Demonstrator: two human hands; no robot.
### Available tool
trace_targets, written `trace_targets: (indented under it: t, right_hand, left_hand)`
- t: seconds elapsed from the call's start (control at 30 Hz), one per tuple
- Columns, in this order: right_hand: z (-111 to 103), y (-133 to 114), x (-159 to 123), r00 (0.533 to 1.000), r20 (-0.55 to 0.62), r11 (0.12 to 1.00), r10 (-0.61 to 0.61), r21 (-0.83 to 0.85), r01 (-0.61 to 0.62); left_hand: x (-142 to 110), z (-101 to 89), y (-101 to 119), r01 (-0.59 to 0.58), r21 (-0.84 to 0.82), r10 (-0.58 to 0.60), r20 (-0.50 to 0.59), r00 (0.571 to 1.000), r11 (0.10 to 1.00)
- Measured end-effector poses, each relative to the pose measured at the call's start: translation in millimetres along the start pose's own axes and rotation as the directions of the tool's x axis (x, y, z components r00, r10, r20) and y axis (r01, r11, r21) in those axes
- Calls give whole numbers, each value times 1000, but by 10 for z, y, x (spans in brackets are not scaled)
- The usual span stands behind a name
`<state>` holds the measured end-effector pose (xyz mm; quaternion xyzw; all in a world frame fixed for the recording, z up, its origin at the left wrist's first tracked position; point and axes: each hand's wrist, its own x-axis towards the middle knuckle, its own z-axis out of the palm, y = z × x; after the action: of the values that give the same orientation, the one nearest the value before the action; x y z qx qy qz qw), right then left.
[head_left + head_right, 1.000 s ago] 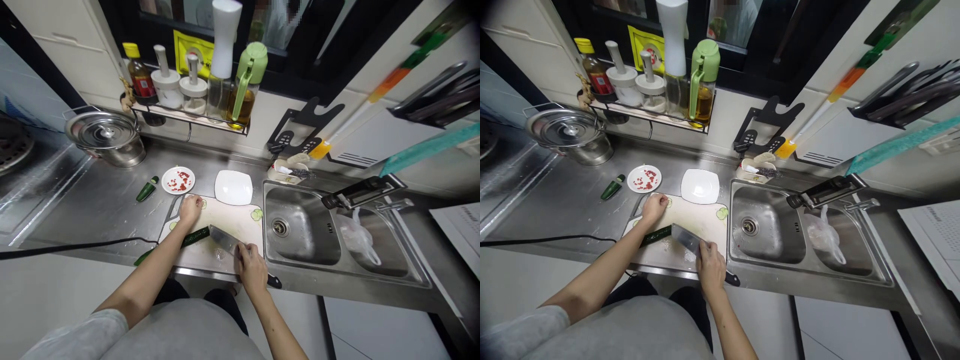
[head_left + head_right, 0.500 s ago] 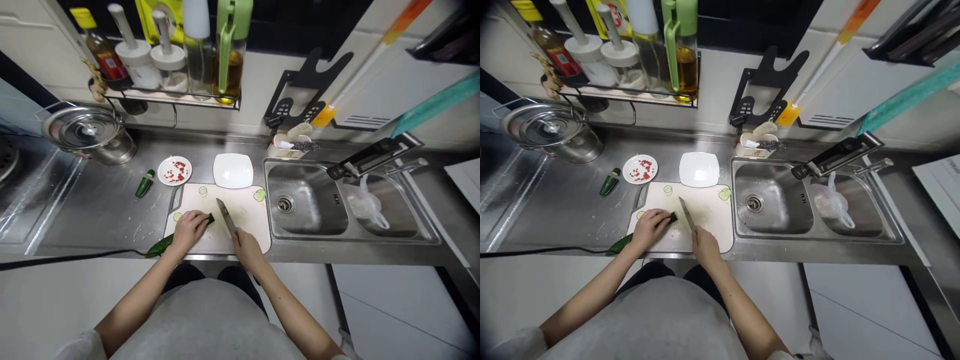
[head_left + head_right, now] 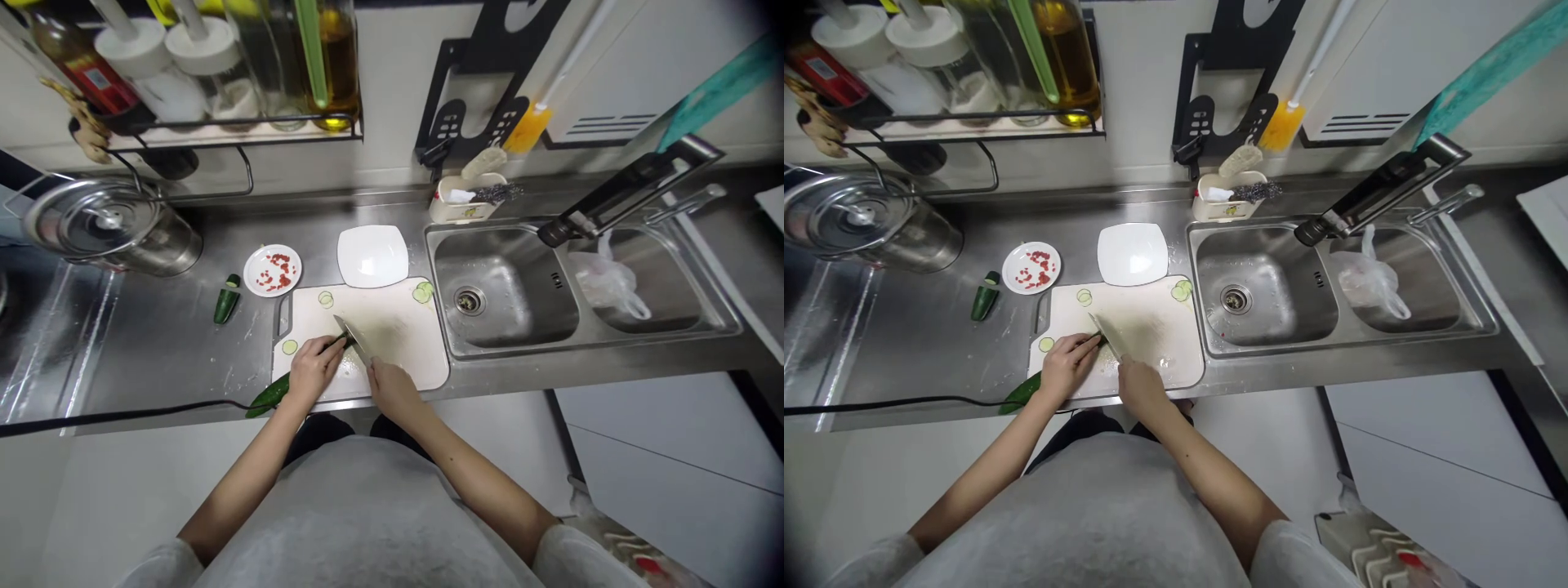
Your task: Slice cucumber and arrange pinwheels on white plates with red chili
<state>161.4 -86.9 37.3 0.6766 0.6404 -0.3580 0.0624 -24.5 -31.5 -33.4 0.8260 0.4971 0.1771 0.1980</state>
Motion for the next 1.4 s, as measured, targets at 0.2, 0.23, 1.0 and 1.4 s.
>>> trace_targets:
  t: [0.2,0.23,1.0,1.4]
  right_hand:
    - [-23,-37,-15,998,53,1000,14,-8,-14]
    - [-18,-41,-18,998,57,1000,15,-10,-15]
    - [-51,-155,4,996,83,998,-13,-52,17]
    - [-66,-202,52,995,101,1000,-12,5,11]
  left_hand:
    - [11,-11,8,19,-2,-19,9,1000,1000]
    - [13,-14,7,20,0,-20,12,1000,1000]
    - [22,6,-49,-88,47,89,-31,995,995]
    - [5,46,-56,-126,72,131,-74,989,989]
